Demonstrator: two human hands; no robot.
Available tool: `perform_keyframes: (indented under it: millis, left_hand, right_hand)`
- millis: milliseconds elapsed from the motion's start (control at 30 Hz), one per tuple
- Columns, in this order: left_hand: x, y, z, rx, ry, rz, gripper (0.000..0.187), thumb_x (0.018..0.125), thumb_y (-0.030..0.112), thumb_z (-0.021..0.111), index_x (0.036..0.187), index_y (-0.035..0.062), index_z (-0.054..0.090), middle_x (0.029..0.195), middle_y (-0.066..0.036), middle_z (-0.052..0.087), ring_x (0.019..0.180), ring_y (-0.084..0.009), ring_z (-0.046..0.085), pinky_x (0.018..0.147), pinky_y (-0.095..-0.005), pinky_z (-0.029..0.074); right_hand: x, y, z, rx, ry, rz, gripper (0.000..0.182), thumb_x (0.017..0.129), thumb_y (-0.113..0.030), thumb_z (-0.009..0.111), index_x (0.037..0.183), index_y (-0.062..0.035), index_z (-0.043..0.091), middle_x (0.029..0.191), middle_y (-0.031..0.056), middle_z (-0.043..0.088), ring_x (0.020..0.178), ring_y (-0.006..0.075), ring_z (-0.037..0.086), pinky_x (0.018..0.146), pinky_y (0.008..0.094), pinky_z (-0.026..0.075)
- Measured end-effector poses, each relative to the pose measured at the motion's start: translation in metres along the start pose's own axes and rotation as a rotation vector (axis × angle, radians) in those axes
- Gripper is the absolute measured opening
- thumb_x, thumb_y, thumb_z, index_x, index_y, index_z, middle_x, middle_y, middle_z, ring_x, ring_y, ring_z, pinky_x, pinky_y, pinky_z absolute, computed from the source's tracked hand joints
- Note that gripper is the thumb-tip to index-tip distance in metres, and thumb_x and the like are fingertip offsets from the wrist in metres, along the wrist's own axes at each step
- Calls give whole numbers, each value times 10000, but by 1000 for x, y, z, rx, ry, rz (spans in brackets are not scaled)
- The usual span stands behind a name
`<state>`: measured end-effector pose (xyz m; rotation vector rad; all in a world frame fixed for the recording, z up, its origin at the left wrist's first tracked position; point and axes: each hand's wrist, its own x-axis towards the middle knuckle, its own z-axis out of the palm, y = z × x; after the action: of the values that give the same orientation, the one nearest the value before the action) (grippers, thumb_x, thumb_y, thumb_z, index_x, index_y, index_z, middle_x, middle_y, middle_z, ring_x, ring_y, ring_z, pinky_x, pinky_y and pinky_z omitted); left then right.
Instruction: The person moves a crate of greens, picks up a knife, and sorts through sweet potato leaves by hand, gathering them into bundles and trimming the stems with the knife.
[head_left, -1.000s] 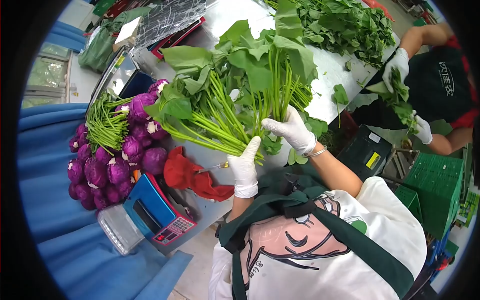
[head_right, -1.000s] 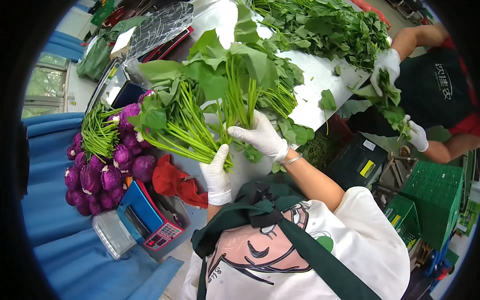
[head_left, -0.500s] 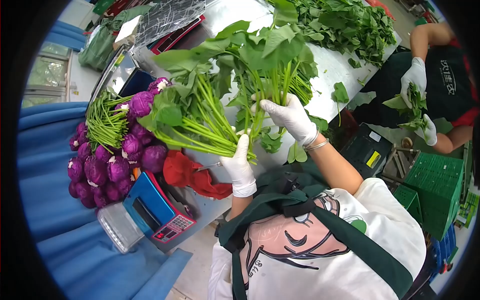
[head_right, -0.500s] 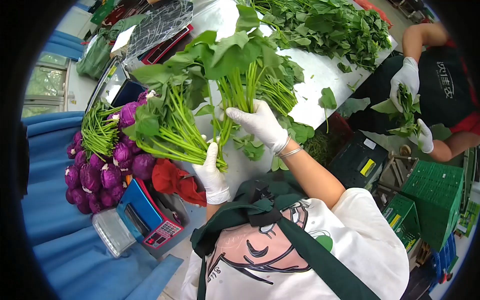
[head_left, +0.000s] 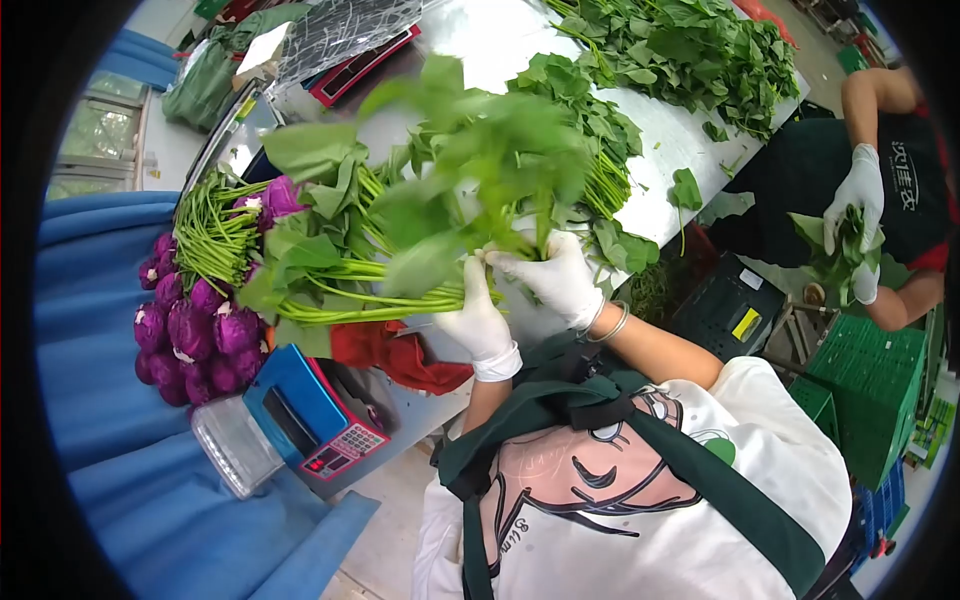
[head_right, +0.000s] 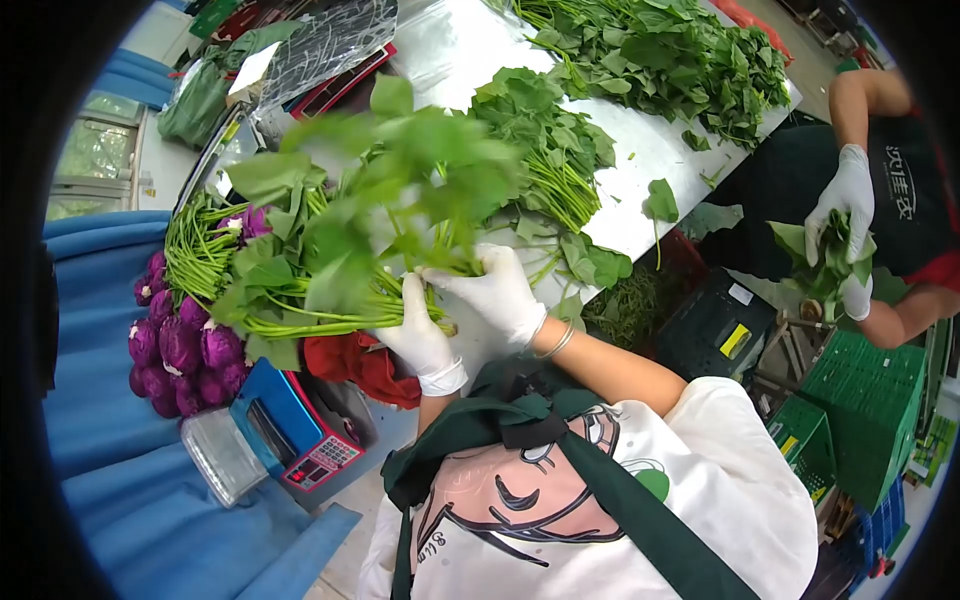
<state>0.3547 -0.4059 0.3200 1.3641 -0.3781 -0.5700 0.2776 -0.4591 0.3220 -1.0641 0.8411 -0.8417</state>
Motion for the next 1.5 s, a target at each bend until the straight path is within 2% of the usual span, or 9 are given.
perform_keyframes:
  millis: [167, 300, 433, 567, 667, 900, 1067, 1233, 1500]
  left_hand:
    - [11, -3, 4, -141, 117, -30, 327, 816, -7, 564, 1122, -61, 462, 1039, -105, 535, 863, -160, 562, 781, -291, 461]
    - [12, -7, -5, -170, 104, -64, 334, 817, -19, 553, 1134, -45, 449, 1032, -98, 535, 866, -162, 568, 790, -295, 462]
    - [6, -8, -2, -263, 33, -94, 338, 813, -29, 552, 1135, -35, 450, 1034, -91, 535, 867, -159, 572, 787, -289, 460]
    - [9, -22, -8, -204, -7, -139, 290, 827, -6, 537, 1111, -14, 477, 971, -69, 543, 819, -142, 565, 716, -270, 469]
    - [9, -20, -4, -214, 2, -127, 229, 846, 28, 524, 1072, -3, 503, 892, -60, 556, 724, -122, 544, 619, -251, 458]
    - [6, -33, -13, -270, -3, -198, 161, 869, 98, 520, 1010, 22, 523, 794, -44, 556, 613, -112, 512, 518, -231, 422]
    - [6, -25, -12, -299, -28, -189, 217, 869, 102, 513, 1064, 9, 510, 847, -48, 577, 617, -112, 524, 524, -224, 441]
    - [5, -51, -21, -323, -61, -217, 302, 824, -8, 468, 1125, -3, 485, 1050, -72, 542, 909, -156, 541, 782, -295, 451]
    - [6, -3, 2, -204, 36, -367, 339, 834, 118, 583, 1129, -19, 487, 1054, -73, 553, 885, -141, 562, 736, -264, 458]
  right_hand:
    - [-19, 23, -8, 42, -37, 124, 202, 772, -217, 659, 855, -33, 655, 696, -17, 587, 587, 33, 491, 511, 176, 371]
    - [-4, 12, -33, 228, 52, 107, 362, 841, -231, 553, 1142, -29, 538, 666, -61, 495, 508, 11, 360, 452, 162, 270]
    - [11, 24, -32, 227, -162, 309, 352, 830, -227, 585, 1119, -28, 557, 739, -25, 550, 590, 26, 438, 521, 168, 344]
    - [22, 13, -16, 208, -196, 120, 296, 779, -141, 644, 1055, -47, 596, 839, 23, 607, 795, 88, 534, 746, 244, 430]
    - [27, 7, -13, -91, -291, -191, 260, 778, -135, 642, 1011, -30, 599, 884, 24, 602, 808, 93, 531, 751, 248, 435]
    - [35, 17, -27, -332, -383, -312, 351, 721, -108, 675, 1052, -38, 581, 1051, 96, 582, 1054, 158, 474, 897, 314, 382]
    - [19, 5, -30, -356, -310, -256, 297, 737, -130, 662, 1001, -13, 594, 949, 77, 611, 855, 155, 548, 797, 292, 429]
    - [21, 18, -39, -442, -318, -229, 305, 717, -119, 689, 983, -9, 588, 957, 77, 608, 835, 136, 550, 778, 276, 439]
    - [28, 12, -36, -634, -522, -338, 318, 772, -155, 637, 1050, -20, 562, 982, 145, 580, 867, 238, 548, 790, 301, 424]
